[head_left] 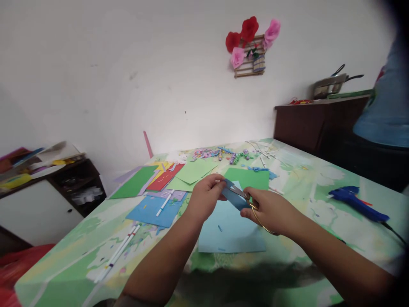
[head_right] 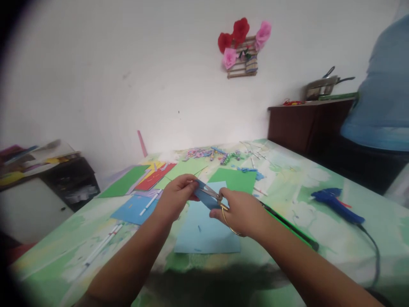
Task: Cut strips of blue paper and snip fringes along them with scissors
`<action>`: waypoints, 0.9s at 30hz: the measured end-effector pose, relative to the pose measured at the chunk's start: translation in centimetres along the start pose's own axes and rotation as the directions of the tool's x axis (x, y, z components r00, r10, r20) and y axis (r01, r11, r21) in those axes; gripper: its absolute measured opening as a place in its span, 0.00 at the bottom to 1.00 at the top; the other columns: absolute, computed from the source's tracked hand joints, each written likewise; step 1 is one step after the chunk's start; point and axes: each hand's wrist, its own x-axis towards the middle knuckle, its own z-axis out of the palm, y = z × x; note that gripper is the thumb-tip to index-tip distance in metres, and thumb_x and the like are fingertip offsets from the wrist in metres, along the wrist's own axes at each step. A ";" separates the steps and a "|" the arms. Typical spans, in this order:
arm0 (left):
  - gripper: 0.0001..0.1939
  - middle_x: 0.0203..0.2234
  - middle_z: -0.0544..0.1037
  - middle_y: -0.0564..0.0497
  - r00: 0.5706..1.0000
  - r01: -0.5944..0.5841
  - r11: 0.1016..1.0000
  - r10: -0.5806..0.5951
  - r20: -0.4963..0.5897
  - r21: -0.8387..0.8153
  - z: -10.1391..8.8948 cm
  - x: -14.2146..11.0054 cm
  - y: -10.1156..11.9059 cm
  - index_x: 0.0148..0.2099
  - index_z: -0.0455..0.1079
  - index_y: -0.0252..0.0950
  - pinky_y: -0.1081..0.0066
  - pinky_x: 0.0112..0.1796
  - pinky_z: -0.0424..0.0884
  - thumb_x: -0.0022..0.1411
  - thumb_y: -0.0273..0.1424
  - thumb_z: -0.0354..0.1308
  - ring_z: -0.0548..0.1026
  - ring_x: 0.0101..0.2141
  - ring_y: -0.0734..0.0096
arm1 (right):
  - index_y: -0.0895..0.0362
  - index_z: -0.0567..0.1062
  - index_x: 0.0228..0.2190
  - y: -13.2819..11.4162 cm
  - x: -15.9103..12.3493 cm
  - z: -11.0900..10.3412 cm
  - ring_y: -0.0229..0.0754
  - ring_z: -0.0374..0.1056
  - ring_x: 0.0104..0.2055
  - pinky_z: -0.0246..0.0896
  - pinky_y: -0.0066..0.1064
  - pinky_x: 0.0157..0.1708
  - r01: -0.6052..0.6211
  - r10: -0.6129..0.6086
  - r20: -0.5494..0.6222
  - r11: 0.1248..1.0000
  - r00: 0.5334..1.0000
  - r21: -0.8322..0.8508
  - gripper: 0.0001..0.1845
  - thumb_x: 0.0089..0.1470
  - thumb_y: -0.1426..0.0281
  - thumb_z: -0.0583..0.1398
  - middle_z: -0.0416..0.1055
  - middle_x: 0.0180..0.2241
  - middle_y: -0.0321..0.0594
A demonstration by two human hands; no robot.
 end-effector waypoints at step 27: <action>0.10 0.18 0.62 0.61 0.980 -0.178 0.971 0.190 -0.058 0.161 -0.9 -2.0 -1.3 0.31 0.47 0.40 0.74 0.26 0.66 0.56 0.29 0.48 0.67 0.21 0.78 | 0.56 0.65 0.22 -1.2 0.8 1.8 0.36 0.56 0.22 0.42 0.25 0.20 0.142 -0.135 -0.103 0.987 0.986 0.073 0.22 0.47 0.49 0.52 0.62 0.18 0.35</action>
